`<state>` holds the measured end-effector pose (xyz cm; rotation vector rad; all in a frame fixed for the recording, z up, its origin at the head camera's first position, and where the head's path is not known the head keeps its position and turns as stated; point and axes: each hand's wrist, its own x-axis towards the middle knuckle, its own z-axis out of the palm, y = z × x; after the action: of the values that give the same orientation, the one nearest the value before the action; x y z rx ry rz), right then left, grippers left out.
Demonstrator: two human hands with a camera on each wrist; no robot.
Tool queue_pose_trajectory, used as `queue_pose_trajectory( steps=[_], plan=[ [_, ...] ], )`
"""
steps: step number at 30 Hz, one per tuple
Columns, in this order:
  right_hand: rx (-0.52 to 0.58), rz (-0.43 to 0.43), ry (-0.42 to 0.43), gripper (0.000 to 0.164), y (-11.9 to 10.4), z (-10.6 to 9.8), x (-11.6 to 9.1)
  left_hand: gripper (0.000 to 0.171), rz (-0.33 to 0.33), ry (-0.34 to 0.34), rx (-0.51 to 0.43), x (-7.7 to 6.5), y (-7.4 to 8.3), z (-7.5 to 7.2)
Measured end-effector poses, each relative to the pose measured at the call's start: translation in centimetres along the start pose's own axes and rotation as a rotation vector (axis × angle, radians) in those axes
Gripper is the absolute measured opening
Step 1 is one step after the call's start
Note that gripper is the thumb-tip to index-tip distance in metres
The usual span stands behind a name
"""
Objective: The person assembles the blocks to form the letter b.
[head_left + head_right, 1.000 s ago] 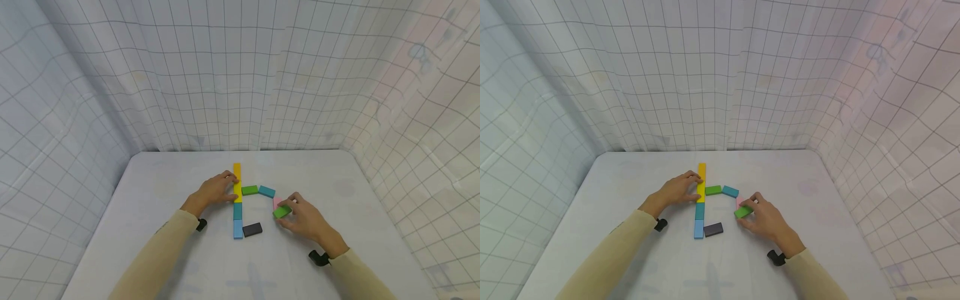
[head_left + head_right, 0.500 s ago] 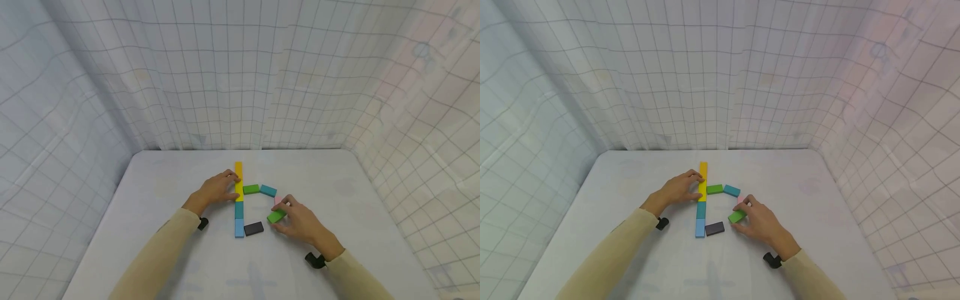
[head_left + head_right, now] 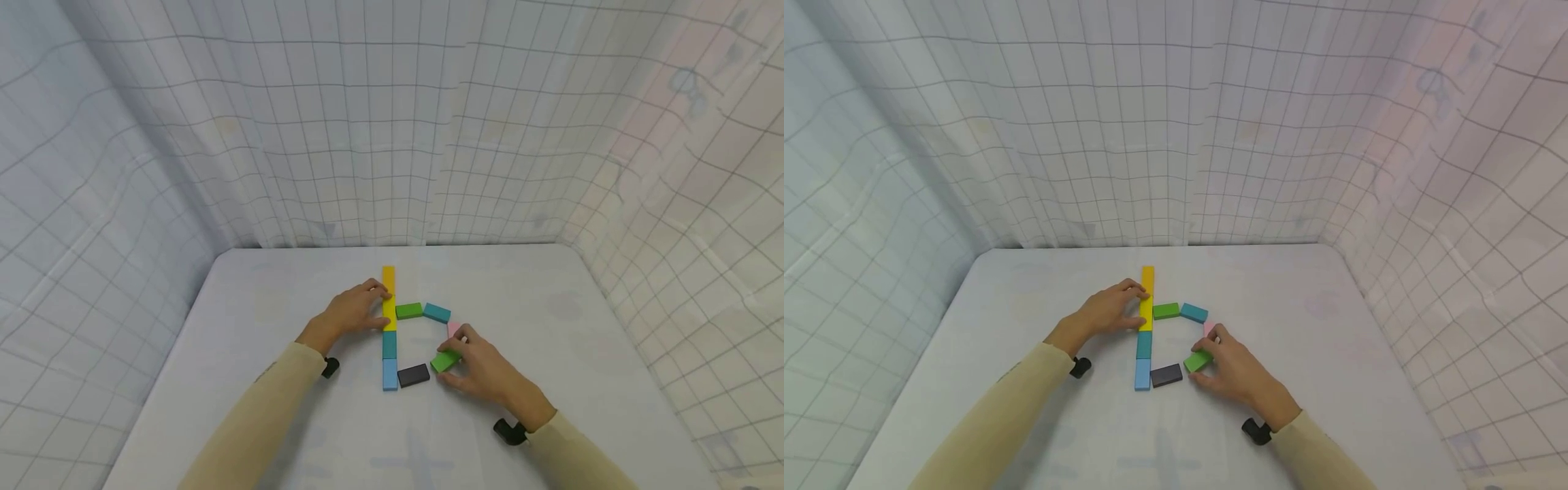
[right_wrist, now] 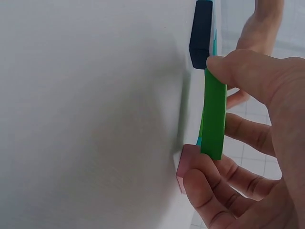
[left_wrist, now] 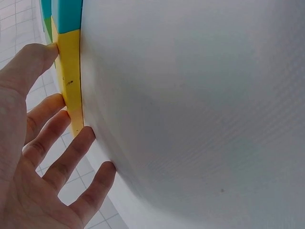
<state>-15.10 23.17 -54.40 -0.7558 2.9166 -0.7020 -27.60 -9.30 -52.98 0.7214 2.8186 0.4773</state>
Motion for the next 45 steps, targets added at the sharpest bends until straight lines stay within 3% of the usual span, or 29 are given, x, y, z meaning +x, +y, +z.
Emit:
queue_pose_trajectory(
  steps=[19,28,40,45],
  plan=[
    [0.022,-0.024,-0.016,0.045,-0.1,0.8,0.3,0.058,-0.005,-0.017,-0.020,0.0,-0.1,-0.1],
    [0.009,-0.044,0.017,0.038,-0.3,0.9,0.4,0.057,0.005,-0.006,-0.014,0.1,-0.1,-0.1],
    [-0.002,-0.024,0.018,0.043,-0.6,0.9,0.6,0.058,0.006,-0.005,-0.014,0.0,0.0,-0.1],
    [0.059,0.044,0.058,0.049,-0.2,0.3,0.6,0.058,0.009,-0.007,-0.012,0.0,-0.2,-0.1]
  ],
)
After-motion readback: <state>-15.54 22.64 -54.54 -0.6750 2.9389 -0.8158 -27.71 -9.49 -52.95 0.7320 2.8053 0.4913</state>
